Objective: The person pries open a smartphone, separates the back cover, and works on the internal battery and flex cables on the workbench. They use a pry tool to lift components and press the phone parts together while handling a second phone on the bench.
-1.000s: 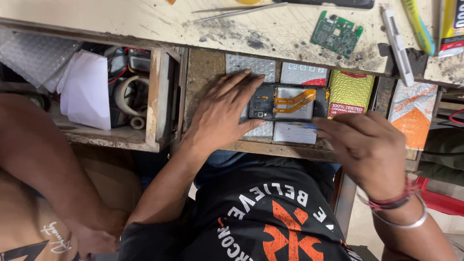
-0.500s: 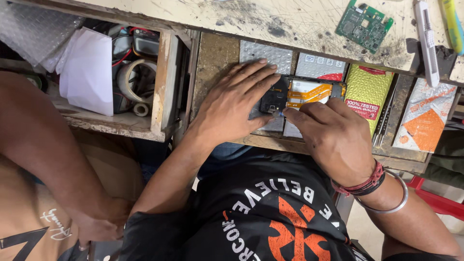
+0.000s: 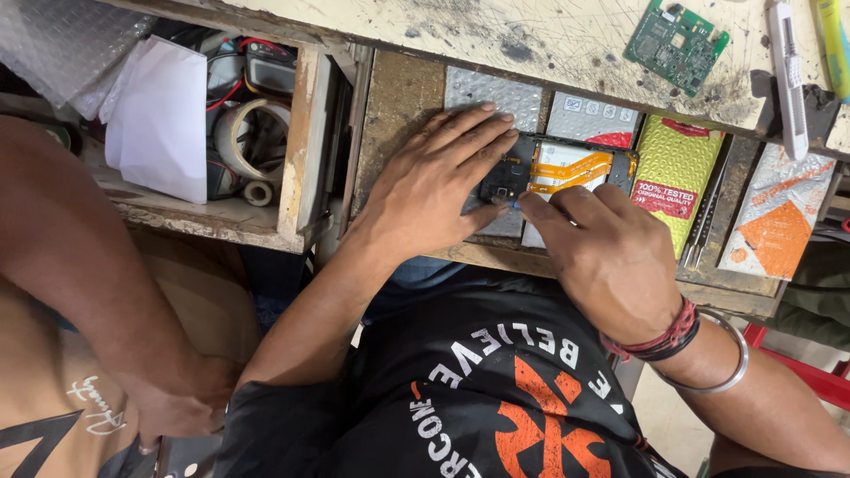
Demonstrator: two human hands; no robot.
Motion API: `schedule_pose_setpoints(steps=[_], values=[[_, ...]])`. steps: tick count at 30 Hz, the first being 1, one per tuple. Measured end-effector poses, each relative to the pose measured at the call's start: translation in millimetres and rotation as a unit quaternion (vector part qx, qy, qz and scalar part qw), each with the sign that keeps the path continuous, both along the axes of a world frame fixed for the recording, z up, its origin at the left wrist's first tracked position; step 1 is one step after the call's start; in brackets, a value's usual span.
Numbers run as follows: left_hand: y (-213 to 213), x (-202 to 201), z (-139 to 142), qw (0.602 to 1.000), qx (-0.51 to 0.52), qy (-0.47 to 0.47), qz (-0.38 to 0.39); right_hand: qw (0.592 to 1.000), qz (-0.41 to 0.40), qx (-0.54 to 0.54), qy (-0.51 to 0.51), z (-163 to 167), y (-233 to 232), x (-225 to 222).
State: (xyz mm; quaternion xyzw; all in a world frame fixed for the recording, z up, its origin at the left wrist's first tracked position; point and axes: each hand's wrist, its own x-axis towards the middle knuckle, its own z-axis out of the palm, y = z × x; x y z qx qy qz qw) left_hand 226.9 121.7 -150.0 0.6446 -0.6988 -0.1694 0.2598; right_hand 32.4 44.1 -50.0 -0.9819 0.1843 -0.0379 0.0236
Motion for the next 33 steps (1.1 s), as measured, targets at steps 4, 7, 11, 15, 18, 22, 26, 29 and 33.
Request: schedule_pose_setpoints(steps=[4, 7, 11, 15, 18, 22, 26, 29, 33], values=[[3.9, 1.7, 1.0, 1.0, -0.017, -0.006, -0.003, 0.999, 0.003, -0.026, 0.04, 8.3, 14.3, 12.7], [4.2, 1.6, 2.8, 1.0, -0.014, -0.005, -0.002, 0.994, 0.008, -0.06, 0.087, 11.5, 21.9, 25.2], [5.1, 2.1, 3.8, 1.0, -0.01, -0.003, 0.001, 0.989, 0.051, -0.079, 0.116, 15.6, 18.9, 35.0], [5.4, 2.3, 1.9, 1.0, -0.002, 0.002, -0.004, 0.976, 0.174, -0.08, 0.106, 18.4, 8.6, 43.2], [7.1, 0.5, 1.2, 0.999, -0.008, -0.033, 0.001, 0.961, 0.244, -0.104, 0.076, 20.0, 0.9, 49.1], [7.1, 0.4, 2.3, 1.0, -0.016, -0.01, 0.011, 0.965, 0.187, -0.124, 0.136, 16.2, 6.0, 52.7], [5.2, -0.6, 5.7, 0.999, -0.031, -0.016, 0.006, 0.96, 0.189, -0.105, 0.179, 13.2, 5.8, 50.3], [2.5, -2.9, 8.3, 0.999, -0.044, -0.02, 0.009, 0.931, 0.316, -0.153, 0.096, 16.8, -4.7, 47.7], [-0.6, -4.4, 10.9, 0.999, -0.039, 0.001, 0.003, 0.961, 0.2, -0.168, 0.088, 15.8, 0.3, 46.8]])
